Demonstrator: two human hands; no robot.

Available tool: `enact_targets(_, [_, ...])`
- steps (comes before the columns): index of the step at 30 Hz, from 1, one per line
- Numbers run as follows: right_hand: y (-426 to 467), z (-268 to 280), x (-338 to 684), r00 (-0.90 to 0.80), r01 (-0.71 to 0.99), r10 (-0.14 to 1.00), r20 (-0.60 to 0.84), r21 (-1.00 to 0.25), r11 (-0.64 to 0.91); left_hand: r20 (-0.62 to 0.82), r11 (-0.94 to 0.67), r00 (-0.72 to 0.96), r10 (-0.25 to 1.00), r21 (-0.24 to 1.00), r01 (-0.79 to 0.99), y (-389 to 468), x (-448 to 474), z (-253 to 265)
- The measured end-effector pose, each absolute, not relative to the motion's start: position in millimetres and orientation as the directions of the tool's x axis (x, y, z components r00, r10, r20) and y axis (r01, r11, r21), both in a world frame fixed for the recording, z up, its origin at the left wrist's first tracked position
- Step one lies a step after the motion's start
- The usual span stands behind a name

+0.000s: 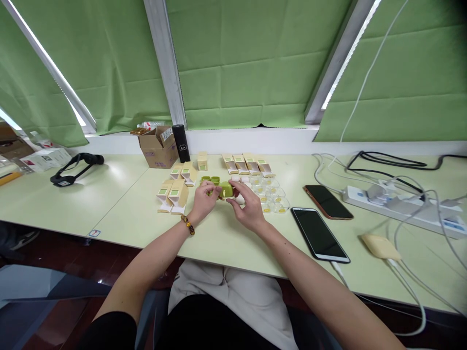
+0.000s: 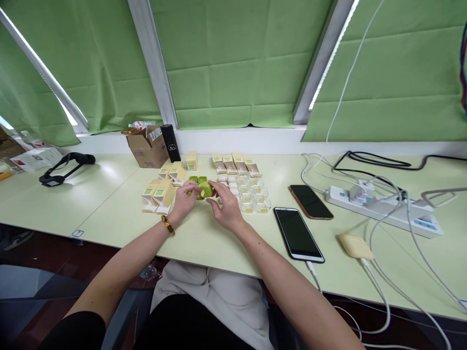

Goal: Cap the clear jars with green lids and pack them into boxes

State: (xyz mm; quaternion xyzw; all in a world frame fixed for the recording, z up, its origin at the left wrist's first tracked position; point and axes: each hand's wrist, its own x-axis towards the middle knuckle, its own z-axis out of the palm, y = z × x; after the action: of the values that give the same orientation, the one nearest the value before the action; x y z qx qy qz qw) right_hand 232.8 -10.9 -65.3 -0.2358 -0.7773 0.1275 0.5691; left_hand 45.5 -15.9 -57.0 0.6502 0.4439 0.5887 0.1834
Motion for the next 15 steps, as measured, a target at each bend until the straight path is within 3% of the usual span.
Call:
enact_targets(4, [-13.3,-59.9,232.5,-0.22,0.154,0.586,0.78,-0.565,0.811,0.583,-0.542,-0.015,0.813,0.765,0.348,-17.7,46.7,-59.6])
enact_targets(10, [-10.2,-57.3,232.7,-0.208,-0.177,0.763,0.612,-0.791,0.586,0.665,-0.614,0.01,0.747,0.684,0.395,-22.3,44.6,-57.9])
enact_targets(15, [-3.4,-59.4,235.4,-0.154,-0.101,0.798,0.582,-0.813,0.574,0.755,-0.719,0.171,0.633,0.492,0.492,-29.0,44.9,-50.1])
